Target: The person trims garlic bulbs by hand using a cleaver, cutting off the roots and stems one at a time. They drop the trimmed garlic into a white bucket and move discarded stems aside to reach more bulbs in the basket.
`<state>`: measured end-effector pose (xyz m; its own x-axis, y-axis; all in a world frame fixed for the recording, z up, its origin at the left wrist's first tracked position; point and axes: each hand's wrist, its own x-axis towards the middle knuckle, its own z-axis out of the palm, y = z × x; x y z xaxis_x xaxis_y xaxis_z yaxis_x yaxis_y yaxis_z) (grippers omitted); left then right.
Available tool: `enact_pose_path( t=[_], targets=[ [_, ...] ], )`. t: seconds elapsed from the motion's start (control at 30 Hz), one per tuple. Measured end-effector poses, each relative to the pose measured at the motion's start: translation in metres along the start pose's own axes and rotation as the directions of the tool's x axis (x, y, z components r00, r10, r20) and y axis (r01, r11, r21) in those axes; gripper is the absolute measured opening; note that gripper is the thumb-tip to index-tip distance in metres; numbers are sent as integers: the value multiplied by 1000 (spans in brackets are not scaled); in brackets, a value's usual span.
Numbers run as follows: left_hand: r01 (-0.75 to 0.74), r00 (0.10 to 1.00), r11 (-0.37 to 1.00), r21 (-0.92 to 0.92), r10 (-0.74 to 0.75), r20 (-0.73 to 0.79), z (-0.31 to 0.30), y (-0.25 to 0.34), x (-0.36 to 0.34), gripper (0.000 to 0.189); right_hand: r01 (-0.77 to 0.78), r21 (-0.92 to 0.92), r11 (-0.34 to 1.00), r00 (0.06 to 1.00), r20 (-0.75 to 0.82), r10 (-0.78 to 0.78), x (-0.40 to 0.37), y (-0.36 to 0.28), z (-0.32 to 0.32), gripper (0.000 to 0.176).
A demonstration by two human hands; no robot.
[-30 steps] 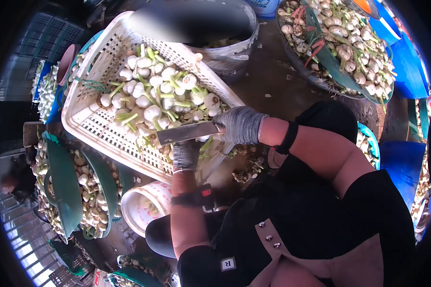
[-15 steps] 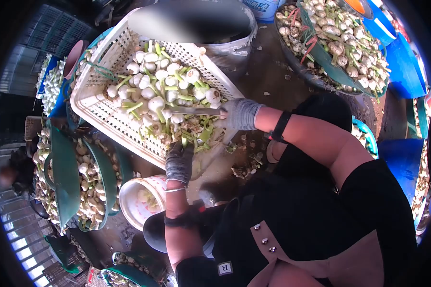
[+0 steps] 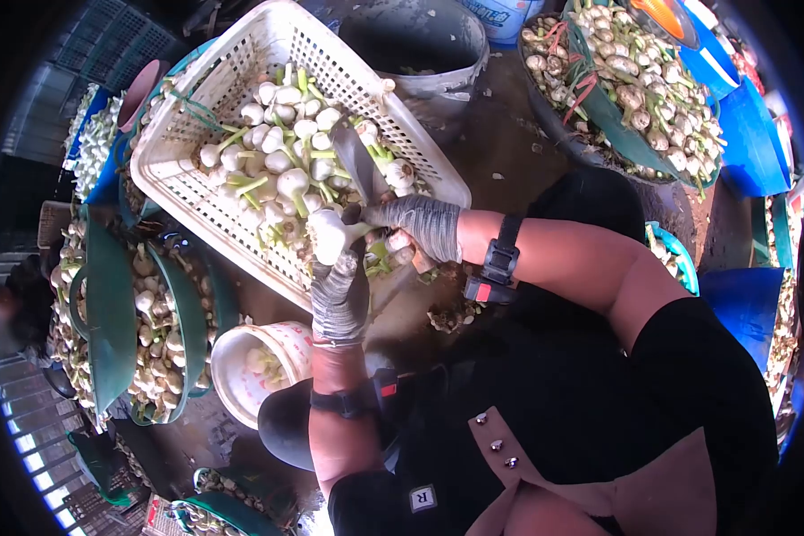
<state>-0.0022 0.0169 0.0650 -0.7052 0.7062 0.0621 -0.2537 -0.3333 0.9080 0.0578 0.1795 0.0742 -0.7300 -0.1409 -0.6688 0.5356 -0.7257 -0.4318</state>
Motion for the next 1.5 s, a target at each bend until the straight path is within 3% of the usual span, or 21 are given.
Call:
enact_pose_path(
  t=[0.13, 0.17, 0.2, 0.27, 0.3, 0.33, 0.4, 0.57, 0.67, 0.7, 0.87, 0.93, 1.0, 1.03, 1.07, 1.13, 1.27, 1.33, 1.37, 1.43, 1.5],
  targets=[
    [13, 1000, 983, -181, -17, -21, -23, -14, -1, 52, 105, -568, 816, 985, -54, -164, 27, 11, -20, 24],
    [35, 999, 967, -251, -39, -10, -16, -1, 0, 50, 529, -808, 260, 718, 263, -644, 32, 13, -18, 27],
    [59, 998, 946, -320, -60, 5, -13, 6, 1, 48, 528, -807, 263, 719, 260, -645, 32, 14, -23, 27],
    [79, 996, 939, -336, -86, -7, -35, -8, 0, 46, 200, -950, -240, 689, 310, -655, -5, -2, -7, 28],
    [9, 1000, 974, 226, -6, -15, -59, -26, 0, 46, 234, -925, -298, 651, 377, -659, -17, -3, 0, 22],
    [-61, 998, 695, 716, 64, 23, -66, -32, 1, 45, 231, -927, -295, 654, 372, -658, -25, -2, 4, 22],
    [-212, 972, 361, 908, 172, 159, -81, -40, -9, 45, 403, -786, -468, 514, 618, -595, -34, 5, 4, 17],
    [-181, 976, 207, 961, 159, 149, -90, -49, -28, 43, 370, -767, -525, 405, 642, -651, -17, 20, -9, 14],
    [-65, 994, 489, 870, 107, 14, -99, -70, -28, 43, 423, -782, -459, 432, 619, -656, -9, 21, -16, 15],
    [-222, 954, -200, 954, 159, 255, -104, -74, -25, 40, 428, -796, -428, 444, 597, -668, -7, 22, -17, 15],
    [-272, 905, -425, 863, 190, 379, -61, -42, -20, 41, 433, -806, -405, 442, 581, -684, 21, 23, -52, 16],
    [-193, 881, 386, 902, 473, -13, -12, -1, -21, 44, -147, -967, -207, 747, 29, -664, 29, -8, -73, 18],
    [-188, 911, 260, 947, 406, 69, -22, 0, -20, 50, -65, -983, -173, 670, 86, -738, 25, -2, -75, 19],
    [-138, 920, 470, 872, 386, -63, -21, -7, -16, 51, 18, -978, -207, 605, 175, -777, 19, -9, -76, 20],
    [-95, 926, 645, 758, 337, -171, -23, -10, -15, 53, 260, -965, 20, 647, 159, -746, -14, -11, -46, 20],
    [-125, 911, 387, 914, 409, -48, -18, -9, -11, 54, 176, -942, -286, 650, 329, -685, -14, 1, -31, 19],
    [-194, 957, 104, 975, 241, 164, -49, -44, -19, 40, 311, -885, -347, 710, 459, -534, -45, 6, -1, 18],
    [-182, 964, 87, 980, 212, 160, -72, -69, -25, 35, 349, -870, -349, 672, 492, -553, -41, 16, -6, 17],
    [-176, 965, 44, 983, 207, 164, -88, -85, -29, 34, 438, -812, -386, 519, 579, -629, -24, 26, -24, 18],
    [-257, 936, -419, 871, 118, 333, -69, -59, -28, 37, 441, -819, -367, 500, 564, -657, -9, 30, -42, 20],
    [-265, 944, -383, 885, 84, 319, -39, -29, -19, 38, 371, -844, -388, 569, 537, -623, -3, 27, -49, 24]
  ],
)
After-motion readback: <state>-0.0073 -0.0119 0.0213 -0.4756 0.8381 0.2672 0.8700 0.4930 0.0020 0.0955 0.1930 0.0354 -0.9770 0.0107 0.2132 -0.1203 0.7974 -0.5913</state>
